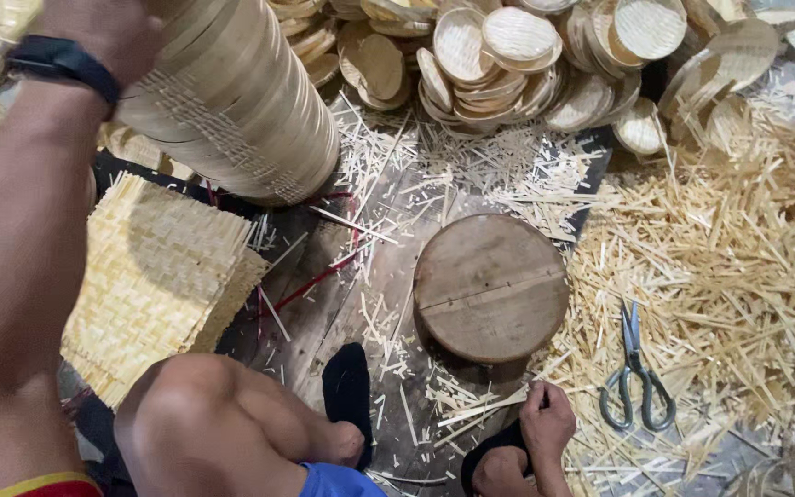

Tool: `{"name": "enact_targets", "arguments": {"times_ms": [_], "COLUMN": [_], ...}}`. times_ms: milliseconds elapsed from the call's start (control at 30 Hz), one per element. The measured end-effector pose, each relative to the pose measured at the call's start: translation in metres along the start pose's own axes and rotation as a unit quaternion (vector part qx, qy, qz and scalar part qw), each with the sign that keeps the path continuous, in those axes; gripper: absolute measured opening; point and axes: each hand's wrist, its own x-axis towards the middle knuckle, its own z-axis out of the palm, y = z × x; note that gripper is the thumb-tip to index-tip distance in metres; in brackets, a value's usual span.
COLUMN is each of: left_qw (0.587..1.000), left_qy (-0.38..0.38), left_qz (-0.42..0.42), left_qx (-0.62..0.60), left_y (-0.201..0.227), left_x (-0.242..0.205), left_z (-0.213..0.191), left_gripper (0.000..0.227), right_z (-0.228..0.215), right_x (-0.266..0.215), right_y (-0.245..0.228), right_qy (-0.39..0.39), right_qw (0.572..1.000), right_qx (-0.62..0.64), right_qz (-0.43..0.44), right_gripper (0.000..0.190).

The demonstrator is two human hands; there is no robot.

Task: The person sits on the floor and assembles round woven trays by placing a pre-woven mat onto a wooden circular mold. They use shears to trim the excess woven material around the edge of the mold, then flip the tray to stack it with others.

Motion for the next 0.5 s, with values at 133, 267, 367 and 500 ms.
{"name": "enact_targets", "arguments": {"times_ms": [133, 267, 367, 500], "left_qw": [0.998, 0.998, 0.999, 0.997], "left_qy": [0.055, -0.002, 0.03, 0.043], "left_qz": [-0.026, -0.063, -0.029, 0.007], "left_qx": [0.007, -0.025, -0.034, -0.059], "left_y": [-0.043, -0.064, -0.065, -0.059], "left_x": [-0.025, -0.035, -0.031, -0.031], "left_z": [0.029, 0.049, 0.046, 0.022], "left_gripper": [0.014, 0.017, 0.016, 0.01], "right_z": [0.0, 0.001, 0.002, 0.004], "right_x": [0.001, 0.0, -0.001, -0.001], "right_y": [0.003, 0.004, 0.005, 0.009], "right_qy": [-0.011, -0.002, -0.007, -0.009], "right_qw": [1.0, 1.0, 1.0, 1.0], "right_qx": [-0.013, 0.0, 0.01, 0.009], "right_qz": [0.015, 0.008, 0.015, 0.019], "right_gripper": [0.019, 0.019, 0.019, 0.019]}}
